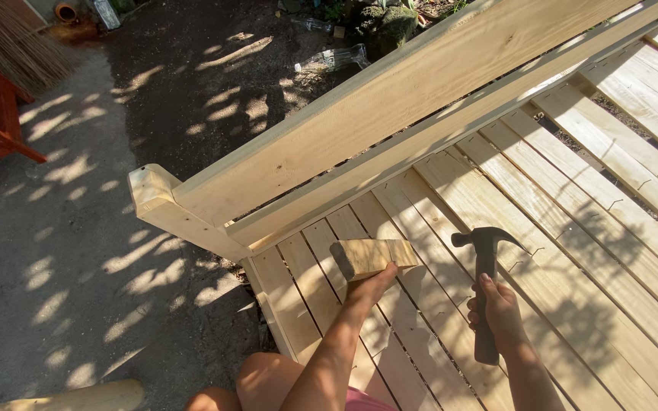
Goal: The person sits on the ground next to a slatted wooden bench frame and hammers nails into the wooden slats, using a small block of wood to hold and position nails while driving them in with a claw hammer, working along different slats of the frame.
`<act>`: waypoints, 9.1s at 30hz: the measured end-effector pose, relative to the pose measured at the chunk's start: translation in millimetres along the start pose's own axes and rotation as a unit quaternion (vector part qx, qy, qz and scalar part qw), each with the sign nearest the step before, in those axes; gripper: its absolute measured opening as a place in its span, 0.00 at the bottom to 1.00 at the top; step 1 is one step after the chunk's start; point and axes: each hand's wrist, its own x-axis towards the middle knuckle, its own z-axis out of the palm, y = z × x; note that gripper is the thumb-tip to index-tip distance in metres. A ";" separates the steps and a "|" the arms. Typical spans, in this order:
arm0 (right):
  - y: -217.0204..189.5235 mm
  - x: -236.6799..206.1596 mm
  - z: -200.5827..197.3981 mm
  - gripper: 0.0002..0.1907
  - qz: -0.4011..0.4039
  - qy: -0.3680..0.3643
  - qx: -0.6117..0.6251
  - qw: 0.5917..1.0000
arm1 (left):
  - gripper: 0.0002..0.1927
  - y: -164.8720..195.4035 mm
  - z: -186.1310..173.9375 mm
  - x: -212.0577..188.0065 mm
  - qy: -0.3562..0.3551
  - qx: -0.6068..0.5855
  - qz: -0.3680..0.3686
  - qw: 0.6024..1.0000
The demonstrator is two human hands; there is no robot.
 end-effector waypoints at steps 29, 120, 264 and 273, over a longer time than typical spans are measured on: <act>-228.6 -156.9 40.2 0.16 -0.184 -0.096 -0.643 0.737 | 0.39 85.1 90.0 9.5 0.058 0.192 0.058 0.978; -139.7 -12.4 -31.6 0.18 -0.128 -0.025 -0.363 0.922 | 0.34 85.3 110.6 37.0 0.046 0.186 -0.103 0.976; -23.2 156.8 -53.0 0.20 -0.506 0.098 -0.547 0.660 | 0.29 -19.8 67.3 95.3 -0.015 -0.142 0.082 0.986; -36.9 155.3 -52.2 0.20 -0.463 0.085 -0.548 0.692 | 0.31 85.2 105.1 40.5 -0.017 -0.170 -0.205 0.964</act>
